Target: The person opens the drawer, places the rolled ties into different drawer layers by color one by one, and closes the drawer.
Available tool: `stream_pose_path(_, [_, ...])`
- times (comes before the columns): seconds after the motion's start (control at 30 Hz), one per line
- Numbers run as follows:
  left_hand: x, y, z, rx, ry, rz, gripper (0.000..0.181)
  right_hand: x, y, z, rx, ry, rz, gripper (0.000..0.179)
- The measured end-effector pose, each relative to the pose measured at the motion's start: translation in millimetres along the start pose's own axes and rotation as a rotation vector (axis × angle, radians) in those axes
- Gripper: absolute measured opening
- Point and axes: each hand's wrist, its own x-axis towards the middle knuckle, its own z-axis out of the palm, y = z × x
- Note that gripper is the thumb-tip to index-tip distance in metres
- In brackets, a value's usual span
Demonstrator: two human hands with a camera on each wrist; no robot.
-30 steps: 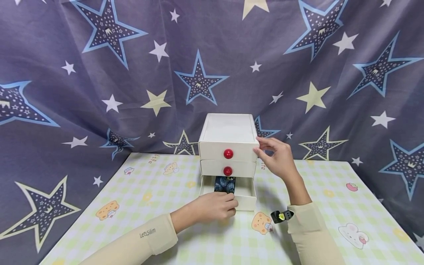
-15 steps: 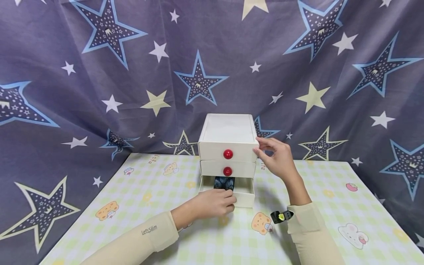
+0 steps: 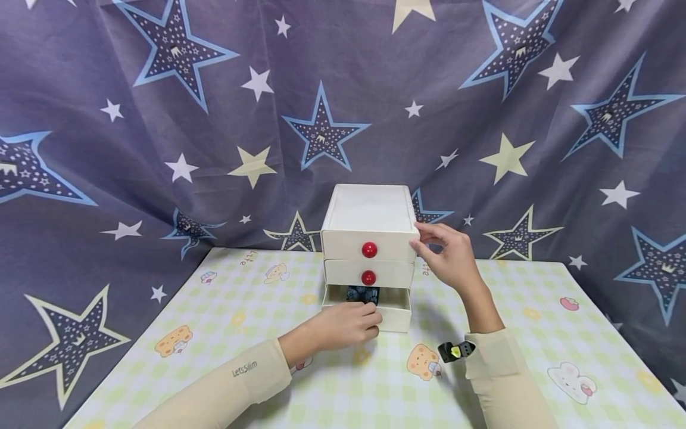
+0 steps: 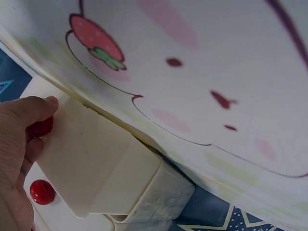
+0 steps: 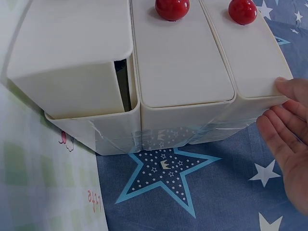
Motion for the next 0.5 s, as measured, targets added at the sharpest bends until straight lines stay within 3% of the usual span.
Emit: stream_pose_path(0.5, [0.8,-3.1,7.4,0.005,0.016,-0.013,0.014,-0.2,0.0,0.3,-0.008,-0.002,0.005,0.036])
